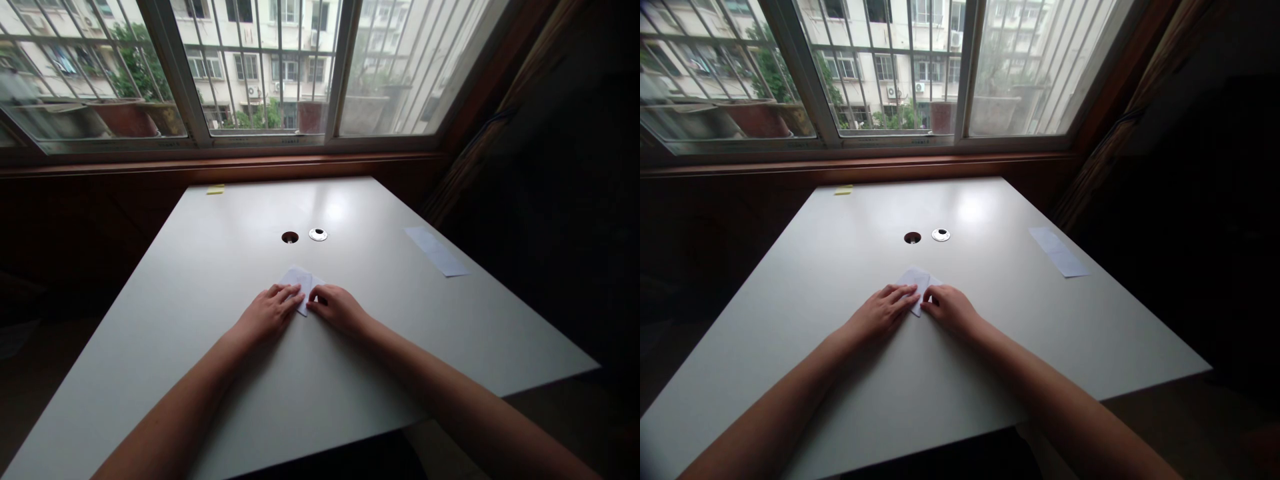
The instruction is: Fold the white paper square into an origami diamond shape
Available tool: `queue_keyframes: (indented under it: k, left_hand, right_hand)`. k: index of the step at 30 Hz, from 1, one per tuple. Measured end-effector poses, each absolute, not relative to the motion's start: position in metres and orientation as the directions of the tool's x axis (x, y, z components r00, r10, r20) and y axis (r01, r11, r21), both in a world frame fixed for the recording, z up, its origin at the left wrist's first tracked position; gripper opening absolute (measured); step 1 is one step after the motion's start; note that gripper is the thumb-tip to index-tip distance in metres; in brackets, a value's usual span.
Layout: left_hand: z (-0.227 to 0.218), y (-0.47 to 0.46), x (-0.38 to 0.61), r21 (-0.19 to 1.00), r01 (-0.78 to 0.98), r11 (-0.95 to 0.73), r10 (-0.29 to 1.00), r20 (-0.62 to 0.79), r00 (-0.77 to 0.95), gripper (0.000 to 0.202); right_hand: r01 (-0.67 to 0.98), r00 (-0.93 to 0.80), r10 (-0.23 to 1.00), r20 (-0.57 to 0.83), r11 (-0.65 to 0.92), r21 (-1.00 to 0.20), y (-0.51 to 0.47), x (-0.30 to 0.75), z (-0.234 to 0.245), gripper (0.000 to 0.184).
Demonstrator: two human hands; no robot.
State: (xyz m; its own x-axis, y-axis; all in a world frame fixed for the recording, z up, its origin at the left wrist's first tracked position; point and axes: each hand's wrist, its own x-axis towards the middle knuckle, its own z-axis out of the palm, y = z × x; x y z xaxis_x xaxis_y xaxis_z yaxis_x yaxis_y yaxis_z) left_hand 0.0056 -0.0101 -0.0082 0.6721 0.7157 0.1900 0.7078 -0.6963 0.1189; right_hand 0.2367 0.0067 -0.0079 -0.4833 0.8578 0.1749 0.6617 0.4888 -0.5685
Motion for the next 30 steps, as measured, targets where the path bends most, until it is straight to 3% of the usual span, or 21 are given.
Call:
queue_keyframes:
  k: [30]
  left_hand:
    - [-0.008, -0.010, 0.004, 0.153, 0.695, -0.702, 0.711, 0.189, 0.677, 0.040]
  right_hand:
    - [0.769, -0.232, 0.953, 0.193, 0.302, -0.563, 0.069, 0.236, -0.010, 0.012]
